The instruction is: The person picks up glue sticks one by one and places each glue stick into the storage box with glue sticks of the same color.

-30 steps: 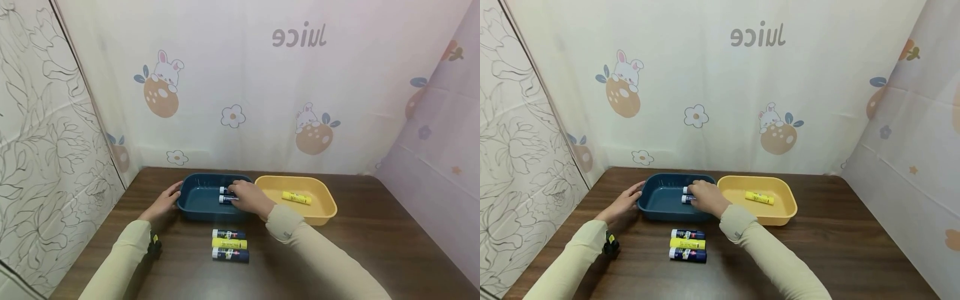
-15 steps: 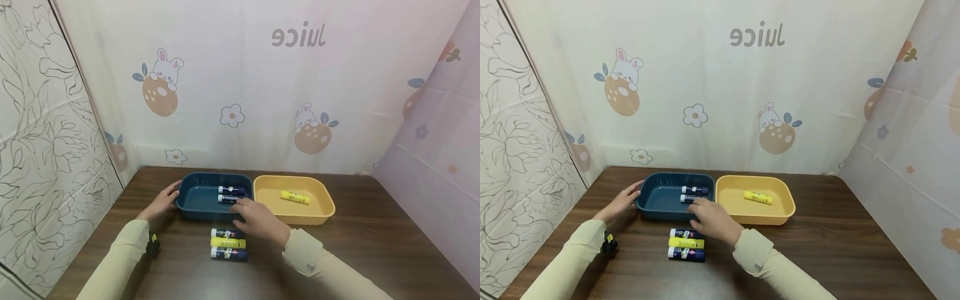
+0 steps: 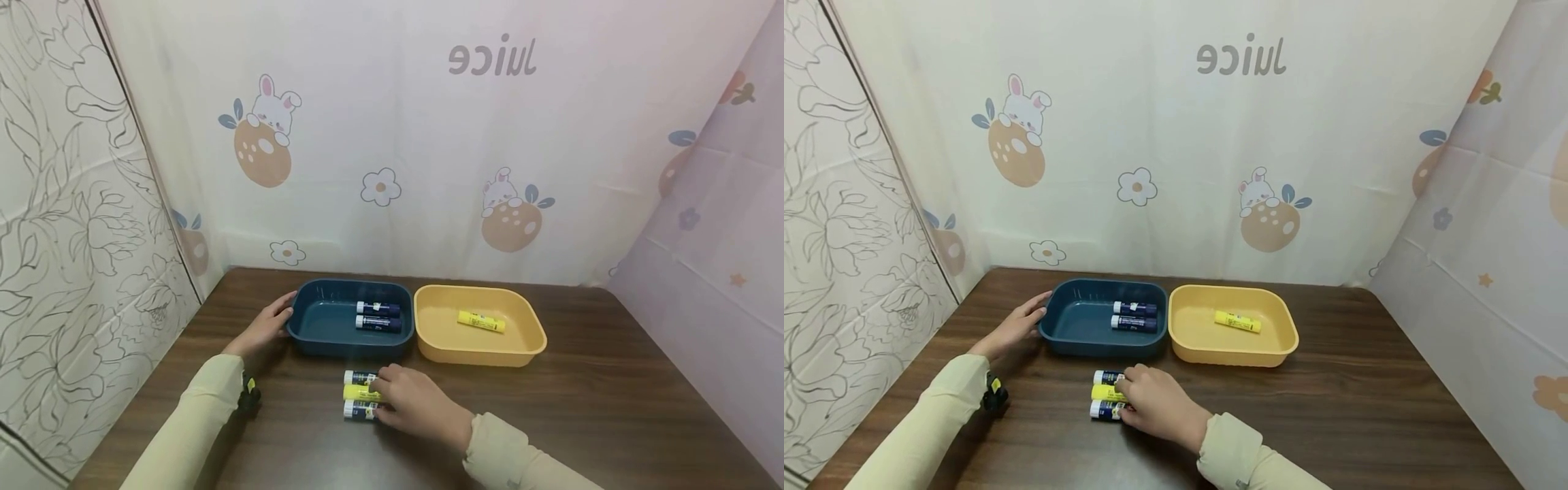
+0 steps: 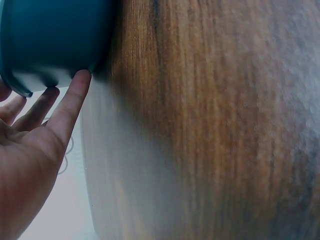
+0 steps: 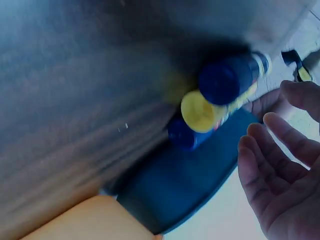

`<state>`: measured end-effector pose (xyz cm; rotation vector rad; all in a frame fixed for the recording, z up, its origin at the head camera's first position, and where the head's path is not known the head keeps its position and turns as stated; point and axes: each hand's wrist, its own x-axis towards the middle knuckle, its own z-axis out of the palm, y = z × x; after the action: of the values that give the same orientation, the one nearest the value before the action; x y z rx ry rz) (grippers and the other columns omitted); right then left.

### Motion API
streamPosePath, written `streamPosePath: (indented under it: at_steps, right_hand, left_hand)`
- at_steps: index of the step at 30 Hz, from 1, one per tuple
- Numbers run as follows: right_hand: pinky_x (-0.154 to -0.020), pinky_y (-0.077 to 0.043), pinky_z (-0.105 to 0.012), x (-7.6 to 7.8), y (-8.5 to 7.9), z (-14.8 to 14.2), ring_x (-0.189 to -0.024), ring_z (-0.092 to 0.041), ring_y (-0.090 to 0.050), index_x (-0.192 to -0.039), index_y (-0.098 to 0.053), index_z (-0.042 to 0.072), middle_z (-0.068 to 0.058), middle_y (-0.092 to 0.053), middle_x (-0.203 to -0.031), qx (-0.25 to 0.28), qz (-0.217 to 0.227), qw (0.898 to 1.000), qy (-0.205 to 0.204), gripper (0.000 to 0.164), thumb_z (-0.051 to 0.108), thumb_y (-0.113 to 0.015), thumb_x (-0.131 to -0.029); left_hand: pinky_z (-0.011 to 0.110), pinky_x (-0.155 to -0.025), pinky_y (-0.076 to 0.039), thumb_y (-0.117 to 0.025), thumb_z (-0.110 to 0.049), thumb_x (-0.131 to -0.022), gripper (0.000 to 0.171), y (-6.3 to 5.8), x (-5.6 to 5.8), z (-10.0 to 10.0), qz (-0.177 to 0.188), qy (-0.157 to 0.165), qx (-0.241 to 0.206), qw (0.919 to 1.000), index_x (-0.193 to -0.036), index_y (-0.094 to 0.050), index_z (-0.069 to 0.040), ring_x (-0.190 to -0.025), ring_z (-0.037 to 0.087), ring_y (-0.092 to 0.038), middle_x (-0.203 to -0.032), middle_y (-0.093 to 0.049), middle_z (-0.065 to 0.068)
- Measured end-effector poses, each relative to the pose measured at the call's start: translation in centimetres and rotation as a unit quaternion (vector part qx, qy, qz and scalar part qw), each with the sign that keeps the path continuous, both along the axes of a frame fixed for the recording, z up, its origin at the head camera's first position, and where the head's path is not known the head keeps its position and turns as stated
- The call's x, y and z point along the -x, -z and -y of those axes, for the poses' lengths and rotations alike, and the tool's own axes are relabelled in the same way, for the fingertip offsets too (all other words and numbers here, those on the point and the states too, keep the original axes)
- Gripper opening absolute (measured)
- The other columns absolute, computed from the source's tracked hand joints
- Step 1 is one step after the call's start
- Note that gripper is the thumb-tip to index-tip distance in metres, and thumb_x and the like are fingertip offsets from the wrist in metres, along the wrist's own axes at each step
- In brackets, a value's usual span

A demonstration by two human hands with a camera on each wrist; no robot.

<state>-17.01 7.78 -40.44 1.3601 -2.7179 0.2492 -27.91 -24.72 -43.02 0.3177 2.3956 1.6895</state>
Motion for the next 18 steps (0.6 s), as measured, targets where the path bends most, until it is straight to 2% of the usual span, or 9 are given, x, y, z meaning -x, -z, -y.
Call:
streamPosePath:
  at_steps: [4,18]
  right_hand:
    - [-0.063,-0.045,-0.020,-0.5,0.5,0.3,-0.074,-0.004,-0.049,-0.096,-0.070,0.015,0.009,-0.058,-0.084,-0.019,-0.021,1.000,-0.005,0.022,0.029,-0.076,-0.080]
    - [-0.074,-0.051,-0.026,-1.2,1.5,1.1,-0.080,-0.008,-0.054,-0.103,-0.069,0.012,0.003,-0.062,-0.089,-0.079,-0.045,0.996,0.012,0.029,0.026,-0.078,-0.079]
  left_hand:
    - [0.052,-0.091,-0.047,-0.031,-0.013,-0.105,0.051,0.0,0.0,0.0,-0.002,-0.001,0.000,1.0000,-0.151,-0.014,-0.001,-0.129,0.050,-0.034,-0.149,-0.019,0.033]
    - [0.052,-0.092,-0.046,-0.031,-0.014,-0.105,0.051,0.0,-0.2,0.1,-0.007,0.002,0.004,1.0000,-0.151,-0.013,-0.001,-0.129,0.050,-0.034,-0.149,-0.020,0.033]
